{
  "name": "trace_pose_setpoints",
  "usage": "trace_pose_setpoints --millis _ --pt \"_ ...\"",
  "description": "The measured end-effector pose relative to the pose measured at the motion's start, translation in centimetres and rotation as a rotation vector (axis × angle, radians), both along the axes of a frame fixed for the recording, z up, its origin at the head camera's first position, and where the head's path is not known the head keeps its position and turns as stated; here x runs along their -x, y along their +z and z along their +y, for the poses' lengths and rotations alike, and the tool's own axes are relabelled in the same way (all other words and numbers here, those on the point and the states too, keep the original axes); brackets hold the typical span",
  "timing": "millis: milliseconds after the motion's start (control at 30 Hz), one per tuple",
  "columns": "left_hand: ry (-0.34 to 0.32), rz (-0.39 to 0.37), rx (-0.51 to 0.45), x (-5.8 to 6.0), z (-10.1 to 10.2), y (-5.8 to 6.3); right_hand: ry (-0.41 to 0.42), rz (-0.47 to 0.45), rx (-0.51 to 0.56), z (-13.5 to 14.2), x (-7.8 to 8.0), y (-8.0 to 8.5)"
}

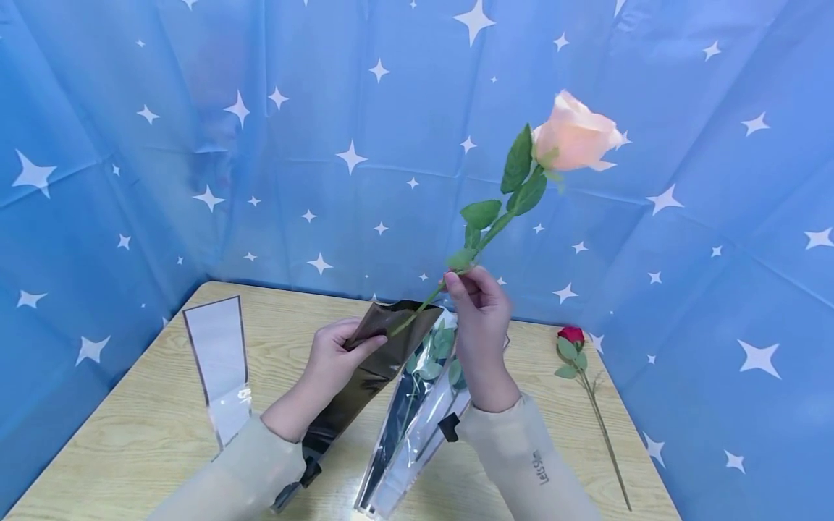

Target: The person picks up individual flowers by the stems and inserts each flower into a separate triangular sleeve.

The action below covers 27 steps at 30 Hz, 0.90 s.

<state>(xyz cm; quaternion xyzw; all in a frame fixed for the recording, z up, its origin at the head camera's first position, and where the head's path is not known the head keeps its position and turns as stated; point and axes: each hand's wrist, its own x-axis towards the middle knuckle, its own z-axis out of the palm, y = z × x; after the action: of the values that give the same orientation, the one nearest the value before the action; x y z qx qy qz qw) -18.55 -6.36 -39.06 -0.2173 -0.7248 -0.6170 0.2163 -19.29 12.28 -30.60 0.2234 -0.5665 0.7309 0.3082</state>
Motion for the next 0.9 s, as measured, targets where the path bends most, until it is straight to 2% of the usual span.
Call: trace_pose_setpoints --millis 300,400,667,900 --pt "0.007 -0.063 -0.009 -0.1 0.4 0.0 -0.014 -0.045 -0.072 -0.9 -0.3 -0.6" --pt "0.012 -0.057 0.012 -0.2 0.5 0.2 -0.018 -0.061 -0.090 -1.2 -0.3 -0.7" --pt "0.017 0.011 0.078 -2.1 0.9 2.9 -0.040 -0.092 -0.144 -1.7 -0.5 -0.7" --pt "0.017 0.002 0.070 -2.1 0.9 3.0 -0.016 -0.137 -0.185 -1.8 -0.5 -0.7"
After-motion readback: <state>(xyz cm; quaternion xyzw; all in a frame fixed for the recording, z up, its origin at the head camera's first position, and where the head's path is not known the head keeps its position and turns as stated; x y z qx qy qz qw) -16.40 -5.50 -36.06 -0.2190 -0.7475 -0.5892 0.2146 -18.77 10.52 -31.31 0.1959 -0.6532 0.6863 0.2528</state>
